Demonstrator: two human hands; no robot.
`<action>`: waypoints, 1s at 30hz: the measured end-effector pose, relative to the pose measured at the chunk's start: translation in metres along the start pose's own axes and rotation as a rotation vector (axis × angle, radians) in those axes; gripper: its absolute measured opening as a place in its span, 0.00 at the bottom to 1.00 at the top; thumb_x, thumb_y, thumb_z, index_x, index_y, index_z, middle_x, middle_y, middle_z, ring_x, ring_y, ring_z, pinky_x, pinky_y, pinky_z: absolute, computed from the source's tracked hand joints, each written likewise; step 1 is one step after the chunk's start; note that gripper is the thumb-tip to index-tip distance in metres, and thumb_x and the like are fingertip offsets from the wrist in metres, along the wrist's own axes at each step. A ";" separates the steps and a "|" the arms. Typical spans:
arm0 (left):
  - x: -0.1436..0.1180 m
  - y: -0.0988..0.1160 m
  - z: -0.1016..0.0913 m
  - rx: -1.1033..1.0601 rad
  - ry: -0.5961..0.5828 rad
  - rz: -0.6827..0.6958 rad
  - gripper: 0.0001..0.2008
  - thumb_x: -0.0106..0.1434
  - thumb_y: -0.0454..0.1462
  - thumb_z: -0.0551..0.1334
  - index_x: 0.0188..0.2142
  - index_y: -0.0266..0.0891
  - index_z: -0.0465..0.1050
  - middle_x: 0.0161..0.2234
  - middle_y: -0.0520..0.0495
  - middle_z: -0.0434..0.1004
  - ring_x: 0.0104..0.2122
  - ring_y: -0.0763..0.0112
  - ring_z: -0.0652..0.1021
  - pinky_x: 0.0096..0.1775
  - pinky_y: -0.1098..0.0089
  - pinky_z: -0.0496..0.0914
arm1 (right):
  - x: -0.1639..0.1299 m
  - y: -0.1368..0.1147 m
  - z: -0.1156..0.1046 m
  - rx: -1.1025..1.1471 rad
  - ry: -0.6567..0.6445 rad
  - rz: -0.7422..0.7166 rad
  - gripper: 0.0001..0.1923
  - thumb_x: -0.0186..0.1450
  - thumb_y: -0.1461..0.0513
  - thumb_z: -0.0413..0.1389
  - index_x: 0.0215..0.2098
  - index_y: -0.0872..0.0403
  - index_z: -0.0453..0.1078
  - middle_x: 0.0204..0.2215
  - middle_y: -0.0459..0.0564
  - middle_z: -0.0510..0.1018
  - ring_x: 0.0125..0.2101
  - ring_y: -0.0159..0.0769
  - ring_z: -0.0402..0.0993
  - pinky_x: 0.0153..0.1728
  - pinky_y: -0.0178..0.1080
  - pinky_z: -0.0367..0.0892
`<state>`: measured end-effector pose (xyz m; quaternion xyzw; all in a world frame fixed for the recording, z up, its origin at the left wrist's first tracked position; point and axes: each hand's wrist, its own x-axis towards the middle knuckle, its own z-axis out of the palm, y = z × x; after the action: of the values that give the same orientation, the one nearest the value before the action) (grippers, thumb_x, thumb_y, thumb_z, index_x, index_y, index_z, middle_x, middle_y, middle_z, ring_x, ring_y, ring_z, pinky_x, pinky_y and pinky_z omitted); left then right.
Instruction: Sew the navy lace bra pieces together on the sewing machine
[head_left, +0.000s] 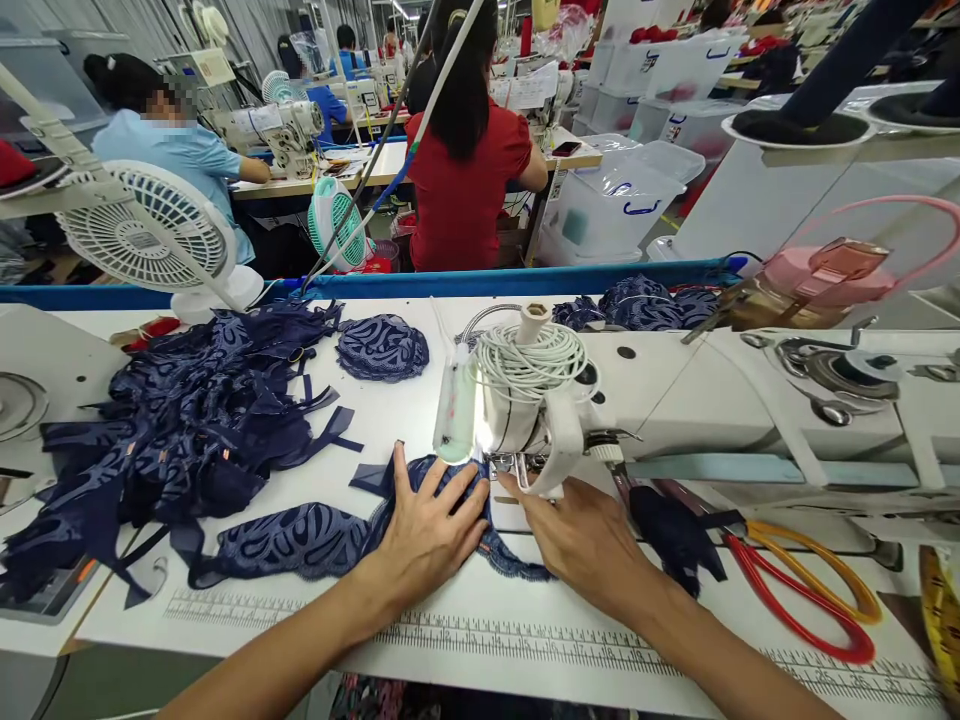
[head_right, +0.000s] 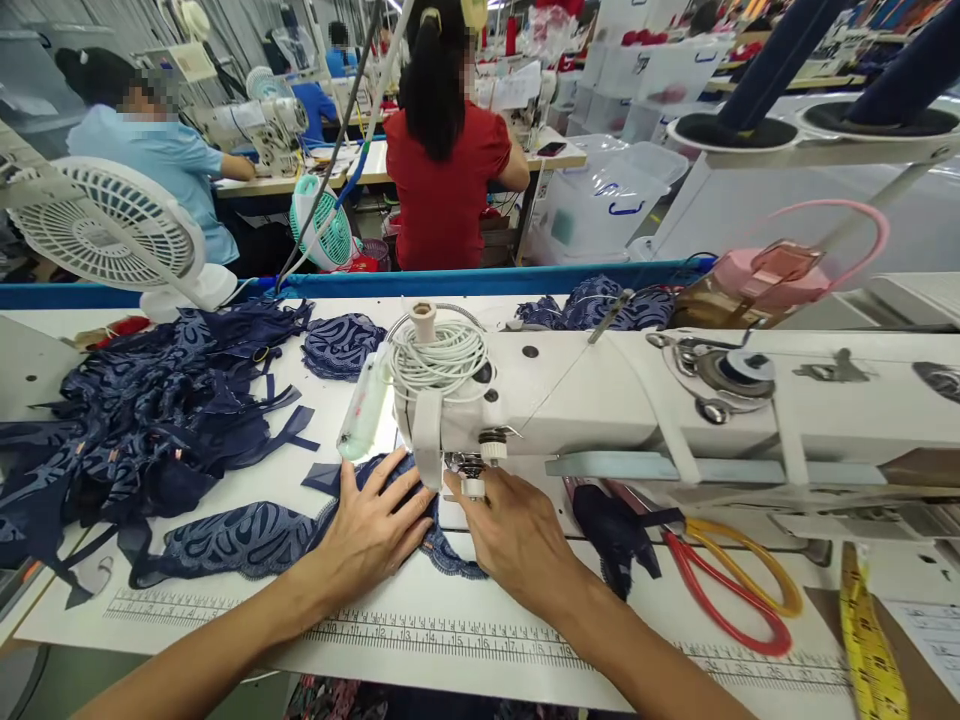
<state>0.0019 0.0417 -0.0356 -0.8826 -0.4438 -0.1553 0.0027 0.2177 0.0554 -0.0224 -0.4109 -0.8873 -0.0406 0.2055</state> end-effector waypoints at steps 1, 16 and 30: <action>0.003 -0.001 0.000 0.006 -0.020 0.002 0.16 0.71 0.39 0.52 0.55 0.42 0.69 0.57 0.41 0.71 0.57 0.48 0.68 0.56 0.25 0.35 | -0.002 0.001 -0.003 0.012 0.029 0.008 0.21 0.64 0.72 0.45 0.50 0.55 0.71 0.27 0.51 0.72 0.26 0.36 0.68 0.28 0.37 0.63; 0.013 -0.001 0.004 0.015 0.034 -0.033 0.12 0.69 0.38 0.56 0.49 0.42 0.74 0.51 0.40 0.75 0.52 0.49 0.70 0.55 0.31 0.53 | -0.014 0.003 0.016 0.207 0.157 0.093 0.13 0.67 0.69 0.48 0.35 0.54 0.74 0.27 0.49 0.74 0.27 0.32 0.69 0.28 0.34 0.63; 0.015 0.000 0.003 0.062 0.052 -0.019 0.12 0.69 0.38 0.57 0.49 0.42 0.75 0.52 0.40 0.75 0.52 0.49 0.71 0.54 0.28 0.51 | -0.003 0.015 0.013 0.232 0.255 0.206 0.10 0.67 0.68 0.45 0.32 0.52 0.65 0.27 0.50 0.72 0.28 0.38 0.68 0.28 0.39 0.64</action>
<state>0.0108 0.0542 -0.0342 -0.8735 -0.4565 -0.1644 0.0400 0.2265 0.0668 -0.0370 -0.4646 -0.8061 0.0318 0.3652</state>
